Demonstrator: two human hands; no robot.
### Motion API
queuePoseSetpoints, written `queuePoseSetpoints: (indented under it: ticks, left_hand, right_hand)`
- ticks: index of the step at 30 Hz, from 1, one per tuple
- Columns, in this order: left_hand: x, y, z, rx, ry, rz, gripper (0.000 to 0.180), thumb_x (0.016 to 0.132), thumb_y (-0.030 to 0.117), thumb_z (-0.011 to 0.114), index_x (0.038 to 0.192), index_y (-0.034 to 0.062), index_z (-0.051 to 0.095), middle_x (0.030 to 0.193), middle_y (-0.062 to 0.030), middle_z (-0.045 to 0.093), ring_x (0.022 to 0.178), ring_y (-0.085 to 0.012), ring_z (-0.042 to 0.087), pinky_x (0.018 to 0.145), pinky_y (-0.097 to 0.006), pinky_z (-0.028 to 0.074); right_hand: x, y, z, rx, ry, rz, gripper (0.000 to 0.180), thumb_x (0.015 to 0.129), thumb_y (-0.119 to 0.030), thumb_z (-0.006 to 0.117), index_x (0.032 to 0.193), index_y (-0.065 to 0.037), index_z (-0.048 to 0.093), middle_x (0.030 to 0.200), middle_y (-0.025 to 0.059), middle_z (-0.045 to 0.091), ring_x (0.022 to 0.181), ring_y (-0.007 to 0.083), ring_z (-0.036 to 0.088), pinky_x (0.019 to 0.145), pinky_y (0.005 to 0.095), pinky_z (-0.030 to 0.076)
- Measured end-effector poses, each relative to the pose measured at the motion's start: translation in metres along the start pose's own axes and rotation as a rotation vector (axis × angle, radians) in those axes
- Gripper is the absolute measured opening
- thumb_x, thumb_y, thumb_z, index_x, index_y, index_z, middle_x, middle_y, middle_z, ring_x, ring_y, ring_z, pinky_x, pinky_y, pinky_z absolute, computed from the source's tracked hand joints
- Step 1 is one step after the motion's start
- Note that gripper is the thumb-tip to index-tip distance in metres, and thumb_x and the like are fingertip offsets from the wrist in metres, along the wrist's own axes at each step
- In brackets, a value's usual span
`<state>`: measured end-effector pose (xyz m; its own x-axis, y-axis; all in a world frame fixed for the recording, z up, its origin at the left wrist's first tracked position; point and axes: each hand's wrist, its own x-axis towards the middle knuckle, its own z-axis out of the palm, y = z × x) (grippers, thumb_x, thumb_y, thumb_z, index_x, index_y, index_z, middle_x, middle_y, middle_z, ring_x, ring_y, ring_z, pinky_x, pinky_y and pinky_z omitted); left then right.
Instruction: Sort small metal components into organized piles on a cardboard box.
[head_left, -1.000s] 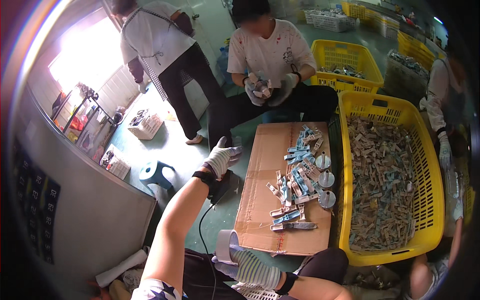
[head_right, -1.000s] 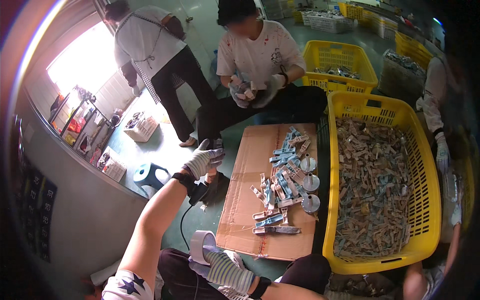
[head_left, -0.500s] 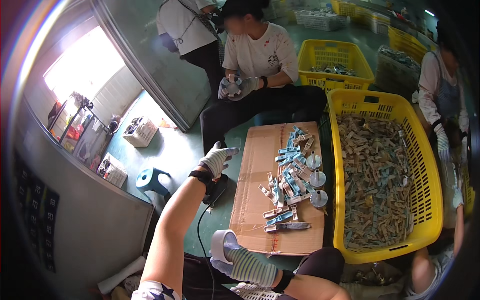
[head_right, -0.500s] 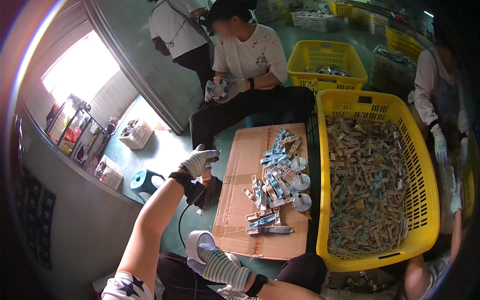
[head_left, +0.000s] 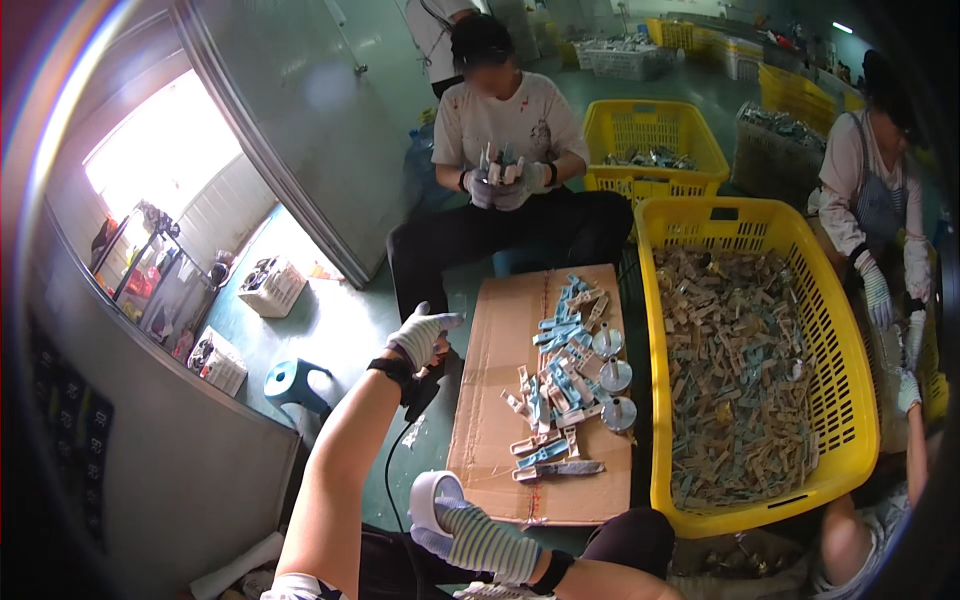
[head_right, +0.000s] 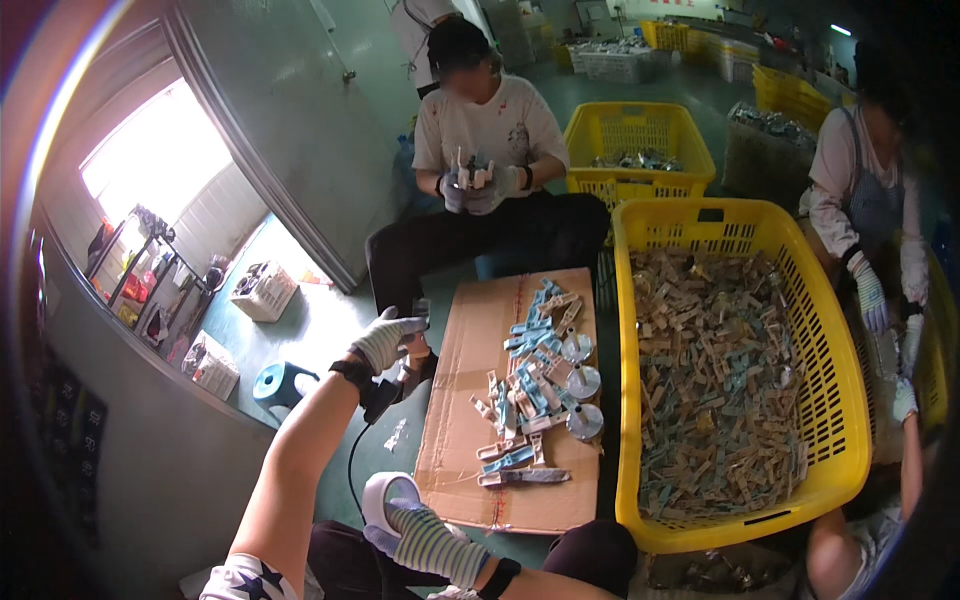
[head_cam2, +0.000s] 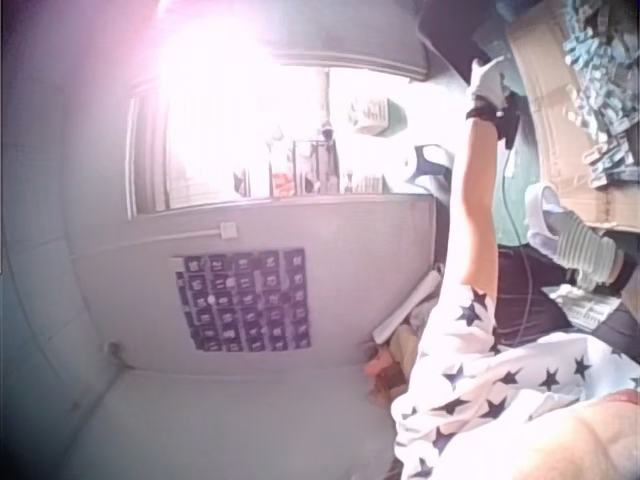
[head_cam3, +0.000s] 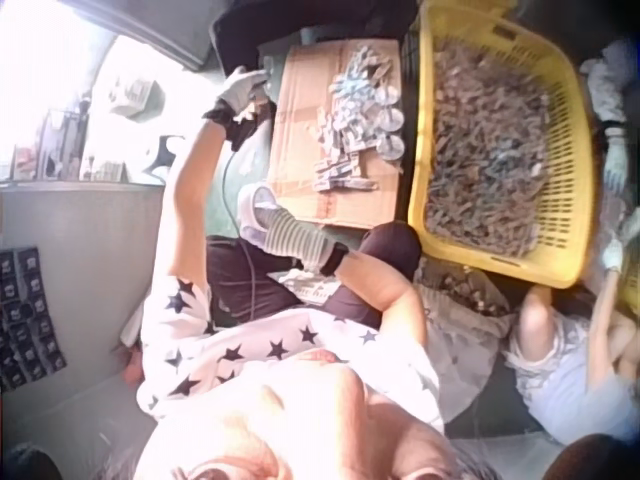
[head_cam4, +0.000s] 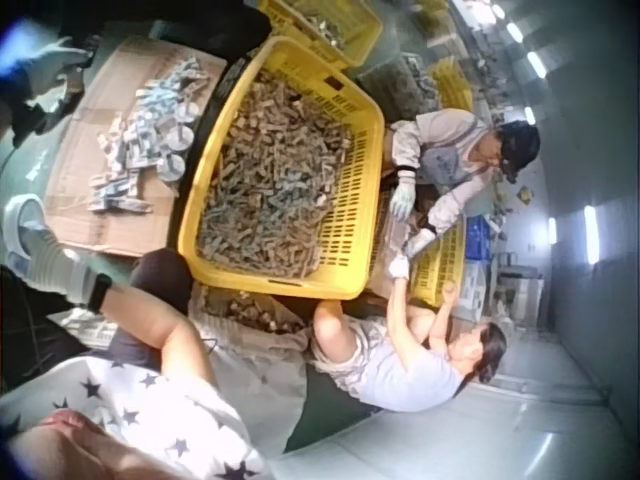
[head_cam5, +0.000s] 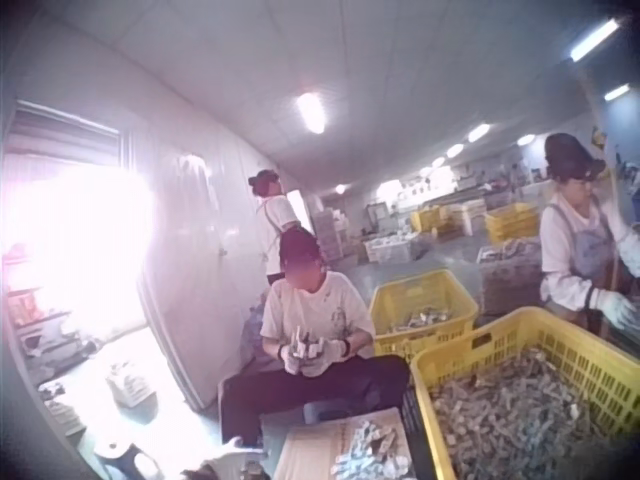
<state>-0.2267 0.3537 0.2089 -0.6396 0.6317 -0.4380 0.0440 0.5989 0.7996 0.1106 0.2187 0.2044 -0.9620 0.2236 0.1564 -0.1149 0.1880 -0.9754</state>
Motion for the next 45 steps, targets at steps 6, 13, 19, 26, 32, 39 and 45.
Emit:
queuePoseSetpoints:
  ticks: [6, 13, 19, 26, 32, 39, 45]
  left_hand:
    - [-0.039, 0.025, 0.022, -0.138, -0.092, -0.004, 0.111, 0.069, 0.036, 0.081, 0.150, 0.0169, 0.007, 0.145, -0.0198, 0.033, 0.134, -0.0348, 0.031, 0.107, -0.052, 0.024]
    - [-0.055, 0.039, 0.028, -0.137, -0.124, 0.011, 0.111, 0.070, 0.030, 0.081, 0.150, 0.0127, 0.005, 0.147, -0.0202, 0.031, 0.137, -0.0346, 0.028, 0.109, -0.053, 0.021]
    - [-0.056, 0.041, 0.029, -0.112, -0.101, 0.015, 0.110, 0.070, 0.030, 0.082, 0.149, 0.0126, 0.007, 0.143, -0.0183, 0.036, 0.133, -0.0338, 0.034, 0.107, -0.053, 0.024]
    - [-0.049, 0.038, 0.029, -0.117, -0.093, 0.057, 0.105, 0.069, 0.029, 0.081, 0.148, 0.0139, 0.014, 0.139, -0.0147, 0.040, 0.127, -0.0324, 0.039, 0.103, -0.053, 0.027]
    - [-0.039, 0.032, 0.031, -0.112, -0.038, 0.031, 0.096, 0.070, 0.028, 0.080, 0.145, 0.0165, 0.022, 0.136, -0.0126, 0.043, 0.125, -0.0318, 0.041, 0.100, -0.053, 0.030]
    - [-0.049, 0.034, 0.037, -0.072, -0.082, 0.059, 0.084, 0.071, 0.036, 0.077, 0.138, 0.0158, 0.032, 0.134, -0.0131, 0.044, 0.126, -0.0303, 0.040, 0.101, -0.052, 0.029]
    - [-0.050, 0.037, 0.041, -0.038, -0.065, 0.044, 0.089, 0.070, 0.038, 0.077, 0.142, 0.0166, 0.030, 0.127, -0.0123, 0.050, 0.123, -0.0295, 0.042, 0.099, -0.052, 0.029]
  right_hand:
    - [-0.001, 0.004, 0.001, 0.031, 0.065, -0.068, 0.038, 0.090, -0.037, 0.054, 0.105, -0.003, 0.063, 0.096, 0.0195, 0.066, 0.091, 0.0377, 0.063, 0.084, 0.0420, 0.050]
    - [0.001, 0.009, 0.004, 0.032, 0.074, -0.128, 0.035, 0.090, -0.033, 0.059, 0.103, -0.001, 0.060, 0.089, 0.0182, 0.065, 0.083, 0.0357, 0.064, 0.076, 0.0403, 0.051]
    - [-0.002, 0.004, 0.002, 0.070, 0.081, -0.081, 0.036, 0.090, -0.035, 0.056, 0.105, -0.003, 0.063, 0.096, 0.0194, 0.066, 0.092, 0.0369, 0.062, 0.083, 0.0409, 0.049]
    - [0.001, 0.007, 0.003, 0.029, 0.084, -0.111, 0.037, 0.089, -0.036, 0.056, 0.103, -0.002, 0.063, 0.094, 0.0199, 0.066, 0.091, 0.0375, 0.062, 0.083, 0.0414, 0.049]
    - [0.001, 0.014, 0.010, 0.039, 0.115, -0.082, 0.039, 0.088, -0.038, 0.057, 0.101, -0.002, 0.063, 0.092, 0.0207, 0.066, 0.089, 0.0387, 0.063, 0.082, 0.0418, 0.049]
    - [-0.001, 0.005, 0.003, 0.035, 0.099, -0.048, 0.041, 0.089, -0.039, 0.057, 0.105, -0.002, 0.063, 0.097, 0.0203, 0.066, 0.094, 0.0374, 0.062, 0.085, 0.0412, 0.049]
    - [0.001, 0.006, -0.001, -0.011, 0.088, -0.078, 0.035, 0.089, -0.033, 0.059, 0.104, -0.002, 0.063, 0.093, 0.0188, 0.066, 0.089, 0.0363, 0.063, 0.080, 0.0402, 0.051]
